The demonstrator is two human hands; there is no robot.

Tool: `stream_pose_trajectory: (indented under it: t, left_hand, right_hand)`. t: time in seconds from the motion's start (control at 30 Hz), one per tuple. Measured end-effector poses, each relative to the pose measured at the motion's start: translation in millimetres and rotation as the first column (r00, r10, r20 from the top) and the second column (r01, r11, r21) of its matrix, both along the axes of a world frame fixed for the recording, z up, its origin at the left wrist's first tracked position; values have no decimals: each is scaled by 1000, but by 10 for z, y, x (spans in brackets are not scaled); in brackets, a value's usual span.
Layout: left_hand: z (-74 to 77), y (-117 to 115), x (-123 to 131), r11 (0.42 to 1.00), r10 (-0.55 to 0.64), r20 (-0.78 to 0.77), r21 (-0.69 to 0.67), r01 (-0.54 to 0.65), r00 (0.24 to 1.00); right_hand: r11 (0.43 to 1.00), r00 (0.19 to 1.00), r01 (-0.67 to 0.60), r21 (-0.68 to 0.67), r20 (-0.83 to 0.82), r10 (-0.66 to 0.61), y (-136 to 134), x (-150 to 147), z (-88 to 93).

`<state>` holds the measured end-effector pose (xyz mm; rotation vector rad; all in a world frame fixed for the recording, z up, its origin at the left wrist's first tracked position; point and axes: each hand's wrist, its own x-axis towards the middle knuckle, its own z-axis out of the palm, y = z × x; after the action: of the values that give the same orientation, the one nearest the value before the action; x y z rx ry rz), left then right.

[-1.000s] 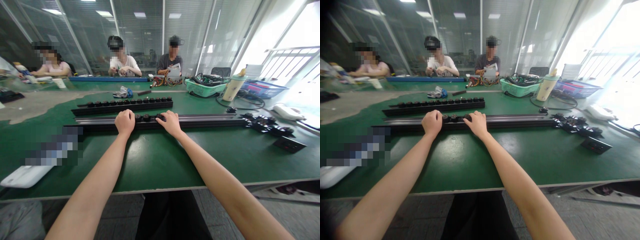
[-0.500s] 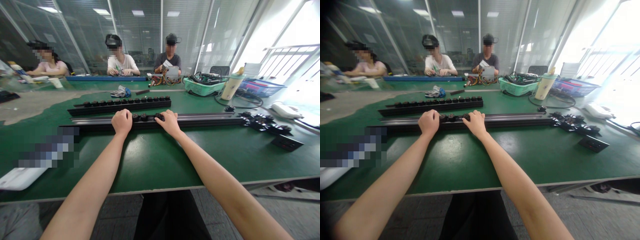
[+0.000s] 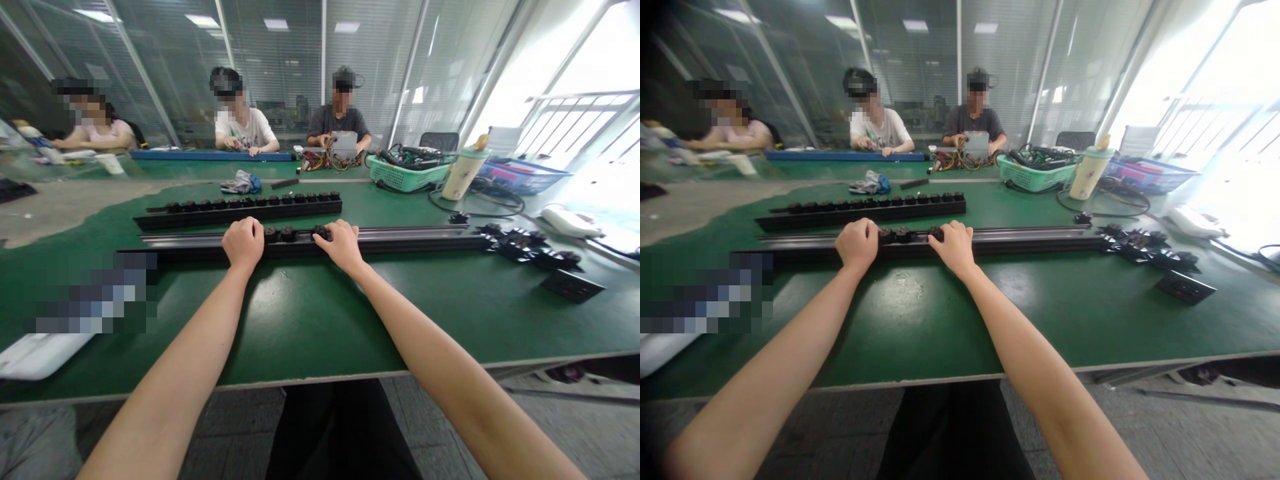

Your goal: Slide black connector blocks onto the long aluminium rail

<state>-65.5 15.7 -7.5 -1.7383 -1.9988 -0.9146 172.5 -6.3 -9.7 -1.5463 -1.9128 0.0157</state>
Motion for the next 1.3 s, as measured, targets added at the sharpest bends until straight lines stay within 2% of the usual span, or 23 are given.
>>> stream_pose_trajectory:
  t: [1.3]
  left_hand:
    - [-8, 12, 8, 1000, 4, 3, 3, -4, 1000]
  right_hand:
    - [999, 1000, 13, 37, -8, -12, 14, 60, -42]
